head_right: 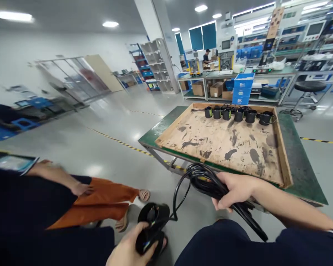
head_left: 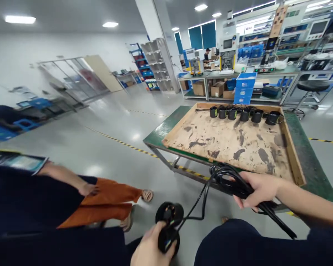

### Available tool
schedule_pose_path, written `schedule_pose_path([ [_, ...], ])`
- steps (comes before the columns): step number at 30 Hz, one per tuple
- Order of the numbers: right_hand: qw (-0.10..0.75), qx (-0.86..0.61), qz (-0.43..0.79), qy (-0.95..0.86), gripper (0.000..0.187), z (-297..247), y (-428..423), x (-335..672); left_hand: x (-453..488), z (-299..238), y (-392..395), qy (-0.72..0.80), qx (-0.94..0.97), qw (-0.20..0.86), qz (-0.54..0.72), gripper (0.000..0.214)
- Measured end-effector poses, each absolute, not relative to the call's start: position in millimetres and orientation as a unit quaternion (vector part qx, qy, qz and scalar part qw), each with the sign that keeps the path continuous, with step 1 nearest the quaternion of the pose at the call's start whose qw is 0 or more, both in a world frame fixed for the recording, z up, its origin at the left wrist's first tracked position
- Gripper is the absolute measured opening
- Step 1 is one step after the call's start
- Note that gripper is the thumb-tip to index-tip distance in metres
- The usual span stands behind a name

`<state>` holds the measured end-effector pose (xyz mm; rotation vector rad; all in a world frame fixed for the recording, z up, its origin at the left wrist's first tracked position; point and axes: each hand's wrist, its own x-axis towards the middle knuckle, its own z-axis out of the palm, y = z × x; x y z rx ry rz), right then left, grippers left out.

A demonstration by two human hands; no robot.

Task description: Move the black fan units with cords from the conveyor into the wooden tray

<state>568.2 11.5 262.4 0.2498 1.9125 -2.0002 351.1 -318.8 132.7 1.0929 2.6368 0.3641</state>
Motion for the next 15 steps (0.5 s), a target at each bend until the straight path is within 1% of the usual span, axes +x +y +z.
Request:
schedule_pose_path([
  [2, 0.147, 0.123, -0.704, 0.684, 0.018, 271, 43, 577, 311, 160, -247, 0.894, 0.417, 0.11, 0.122, 0.038],
  [4, 0.12, 0.149, -0.71, 0.678, 0.022, 273, 67, 582, 267, 188, -177, 0.868, 0.475, 0.11, 0.089, 0.039],
  [8, 0.057, 0.19, -0.731, 0.653, 0.032, 255, 93, 570, 171, 223, -45, 0.811, 0.58, 0.081, 0.014, 0.04],
  [11, 0.009, 0.239, -0.748, 0.619, 0.035, 229, 102, 535, 99, 226, 52, 0.751, 0.659, 0.05, -0.023, 0.042],
  [15, -0.07, 0.311, -0.771, 0.551, 0.036, 203, 109, 452, 8, 212, 181, 0.666, 0.743, 0.024, -0.059, 0.046],
])
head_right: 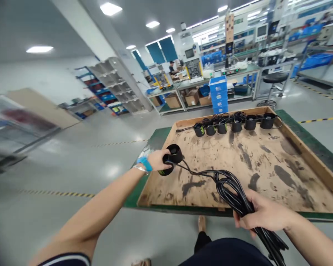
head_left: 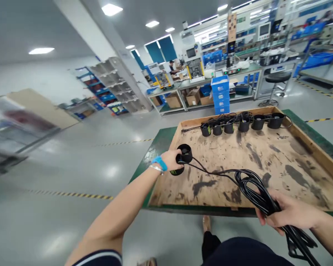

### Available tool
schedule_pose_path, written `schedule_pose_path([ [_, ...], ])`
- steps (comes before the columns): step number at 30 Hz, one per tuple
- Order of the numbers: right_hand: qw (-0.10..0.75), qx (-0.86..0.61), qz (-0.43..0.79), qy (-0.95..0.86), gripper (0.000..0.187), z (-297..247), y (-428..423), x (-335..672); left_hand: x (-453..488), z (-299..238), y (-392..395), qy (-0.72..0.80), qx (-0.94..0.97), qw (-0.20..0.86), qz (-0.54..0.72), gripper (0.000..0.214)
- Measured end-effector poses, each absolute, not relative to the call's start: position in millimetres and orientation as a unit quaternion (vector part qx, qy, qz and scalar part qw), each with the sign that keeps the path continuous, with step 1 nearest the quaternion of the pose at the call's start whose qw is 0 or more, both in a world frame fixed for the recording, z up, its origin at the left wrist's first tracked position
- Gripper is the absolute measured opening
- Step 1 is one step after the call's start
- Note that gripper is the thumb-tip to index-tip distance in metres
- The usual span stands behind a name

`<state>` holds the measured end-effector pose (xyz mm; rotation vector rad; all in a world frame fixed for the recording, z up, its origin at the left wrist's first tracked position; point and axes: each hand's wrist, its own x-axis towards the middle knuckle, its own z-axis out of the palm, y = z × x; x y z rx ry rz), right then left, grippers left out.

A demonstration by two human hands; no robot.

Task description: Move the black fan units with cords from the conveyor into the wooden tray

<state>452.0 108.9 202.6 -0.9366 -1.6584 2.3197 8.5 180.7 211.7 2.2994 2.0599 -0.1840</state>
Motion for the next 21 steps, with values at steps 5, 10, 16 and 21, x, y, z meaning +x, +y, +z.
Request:
schedule_pose_path([
  [5, 0.139, -0.372, 0.793, -0.463, 0.036, 203, 129, 322, -74, 186, 327, 0.567, 0.82, 0.028, -0.079, 0.05],
  [10, 0.201, -0.441, 0.793, -0.368, 0.037, 206, 166, 234, -113, 159, 435, 0.448, 0.888, 0.041, -0.1, 0.052],
  [16, 0.277, -0.489, 0.77, -0.303, 0.035, 184, 188, 192, -128, 129, 503, 0.371, 0.925, 0.038, -0.075, 0.055],
  [21, 0.278, -0.511, 0.767, -0.272, 0.035, 172, 194, 177, -137, 121, 518, 0.362, 0.928, 0.061, -0.065, 0.065],
])
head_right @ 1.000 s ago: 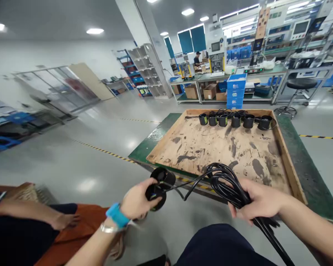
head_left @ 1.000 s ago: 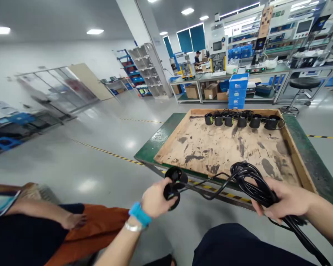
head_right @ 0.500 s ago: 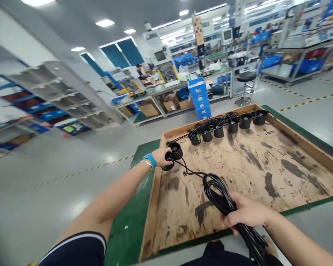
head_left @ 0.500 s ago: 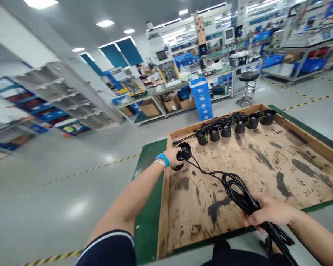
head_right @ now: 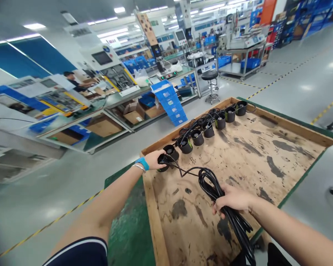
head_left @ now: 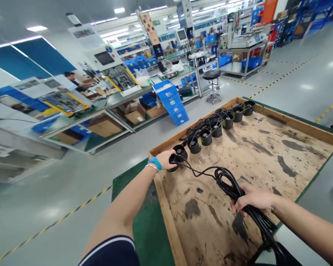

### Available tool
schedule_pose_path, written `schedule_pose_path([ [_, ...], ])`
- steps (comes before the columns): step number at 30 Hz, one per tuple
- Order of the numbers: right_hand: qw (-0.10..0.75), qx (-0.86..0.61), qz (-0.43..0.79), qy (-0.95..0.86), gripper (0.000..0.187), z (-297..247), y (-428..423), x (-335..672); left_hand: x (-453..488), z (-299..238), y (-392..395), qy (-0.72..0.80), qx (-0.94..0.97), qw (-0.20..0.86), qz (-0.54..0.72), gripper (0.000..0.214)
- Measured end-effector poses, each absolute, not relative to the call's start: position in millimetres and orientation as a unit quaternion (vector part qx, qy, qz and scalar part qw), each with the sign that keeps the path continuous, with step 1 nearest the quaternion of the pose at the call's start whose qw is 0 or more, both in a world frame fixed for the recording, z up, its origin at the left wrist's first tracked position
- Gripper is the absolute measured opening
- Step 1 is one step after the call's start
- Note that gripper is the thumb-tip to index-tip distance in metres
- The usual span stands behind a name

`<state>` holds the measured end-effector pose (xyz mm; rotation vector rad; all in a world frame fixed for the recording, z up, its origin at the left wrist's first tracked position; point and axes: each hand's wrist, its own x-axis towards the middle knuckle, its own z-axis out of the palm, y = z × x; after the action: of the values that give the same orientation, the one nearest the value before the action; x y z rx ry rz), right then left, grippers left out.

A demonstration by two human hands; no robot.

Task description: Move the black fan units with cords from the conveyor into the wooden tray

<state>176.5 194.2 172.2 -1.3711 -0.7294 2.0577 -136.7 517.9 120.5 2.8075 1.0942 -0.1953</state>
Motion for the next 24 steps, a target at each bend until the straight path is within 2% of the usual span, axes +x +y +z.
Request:
schedule_pose_path([
  [3, 0.275, -0.512, 0.767, -0.271, 0.032, 167, 198, 172, -149, 122, 517, 0.382, 0.92, 0.071, -0.047, 0.093],
  [6, 0.264, -0.513, 0.767, -0.28, 0.031, 165, 204, 167, -162, 124, 515, 0.384, 0.919, 0.069, -0.052, 0.107],
  [13, 0.246, -0.505, 0.772, -0.298, 0.032, 177, 214, 153, -170, 120, 519, 0.36, 0.926, 0.067, -0.092, 0.103],
  [17, 0.246, -0.482, 0.782, -0.309, 0.023, 192, 220, 150, -162, 145, 503, 0.438, 0.891, 0.032, -0.112, 0.112],
  [18, 0.249, -0.475, 0.783, -0.315, 0.022, 197, 222, 150, -159, 156, 490, 0.465, 0.881, 0.027, -0.084, 0.103],
  [19, 0.255, -0.467, 0.784, -0.319, 0.021, 201, 224, 150, -156, 169, 472, 0.488, 0.871, 0.038, -0.037, 0.084],
  [21, 0.269, -0.456, 0.785, -0.322, 0.022, 209, 229, 151, -147, 190, 420, 0.489, 0.856, 0.125, 0.112, 0.031],
  [22, 0.276, -0.454, 0.785, -0.319, 0.022, 212, 232, 151, -141, 197, 388, 0.481, 0.833, 0.199, 0.189, 0.023],
  [24, 0.291, -0.455, 0.777, -0.324, 0.022, 214, 237, 148, -120, 197, 320, 0.416, 0.765, 0.362, 0.332, 0.031],
])
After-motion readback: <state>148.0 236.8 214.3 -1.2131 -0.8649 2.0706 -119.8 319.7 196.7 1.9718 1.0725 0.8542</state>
